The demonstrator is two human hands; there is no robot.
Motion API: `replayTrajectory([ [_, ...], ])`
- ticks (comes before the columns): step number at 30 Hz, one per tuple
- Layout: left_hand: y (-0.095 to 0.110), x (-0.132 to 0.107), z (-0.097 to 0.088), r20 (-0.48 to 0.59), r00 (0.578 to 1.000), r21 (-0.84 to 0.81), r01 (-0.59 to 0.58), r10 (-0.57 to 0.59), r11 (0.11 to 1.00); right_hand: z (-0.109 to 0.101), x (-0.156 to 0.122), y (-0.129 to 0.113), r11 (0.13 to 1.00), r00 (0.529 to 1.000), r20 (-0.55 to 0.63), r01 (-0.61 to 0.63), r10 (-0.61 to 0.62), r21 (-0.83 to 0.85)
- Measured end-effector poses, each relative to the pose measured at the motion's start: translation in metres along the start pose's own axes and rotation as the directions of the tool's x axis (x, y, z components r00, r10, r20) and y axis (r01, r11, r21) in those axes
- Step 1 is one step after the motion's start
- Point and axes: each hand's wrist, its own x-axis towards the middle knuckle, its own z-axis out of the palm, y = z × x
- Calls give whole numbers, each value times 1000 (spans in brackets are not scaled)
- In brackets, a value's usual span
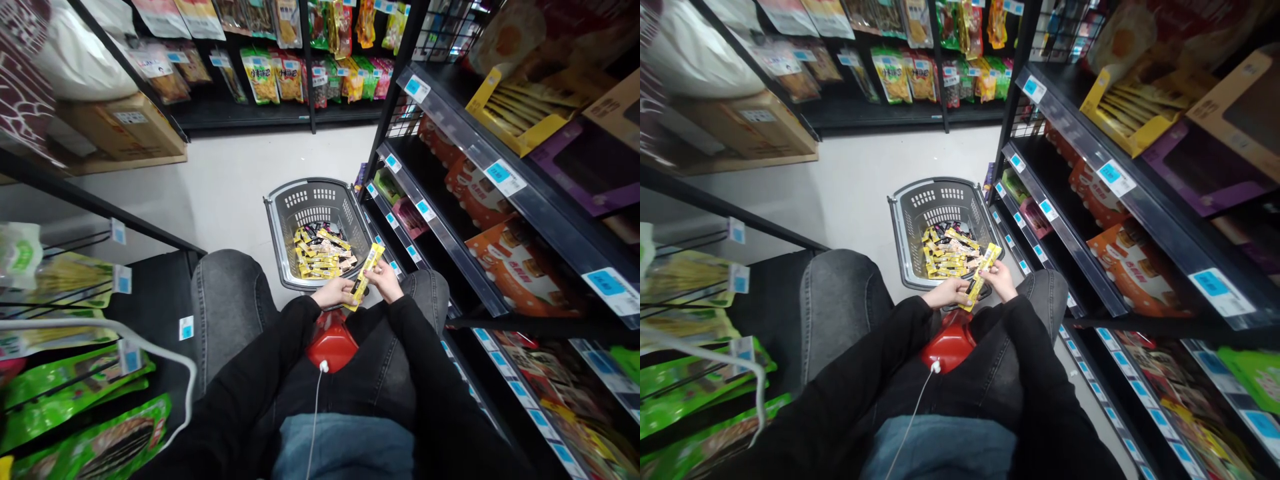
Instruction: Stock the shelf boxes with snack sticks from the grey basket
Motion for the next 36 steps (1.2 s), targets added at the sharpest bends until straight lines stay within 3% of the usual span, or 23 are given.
replayTrajectory([
  [3,0,1,2,77,996,63,-41,36,997,-1,2,-1,999,991,-130,-26,30,31],
  [6,0,2,4,139,989,90,-52,40,995,-3,3,-3,995,970,-245,22,2,93],
  [16,4,-1,1,165,986,203,-11,-23,979,-12,7,-7,991,922,-383,91,-48,94],
  [19,5,-1,-7,77,995,170,51,-65,984,-20,10,-8,994,876,-473,112,-92,16],
  [23,12,-2,-16,-230,973,4,18,-16,1000,-34,13,-10,988,799,-582,147,-152,-56],
  [25,16,-2,-19,-423,904,-53,-88,57,995,-38,14,-11,987,801,-577,147,-161,-72],
  [27,19,-2,-22,-590,800,-66,-187,113,980,-39,16,-11,986,841,-515,142,-167,-89],
  [32,23,-8,-43,-868,478,-19,-302,134,953,-16,38,1,988,902,-406,118,-148,-99],
  [34,25,-13,-53,-931,348,-5,-323,114,946,0,53,11,980,915,-391,25,-102,-199],
  [35,25,-16,-57,-944,313,-4,-335,107,942,7,61,15,961,919,-386,-38,-73,-274],
  [36,26,-18,-58,-945,310,-10,-343,104,939,13,68,18,931,920,-388,-98,-50,-352],
])
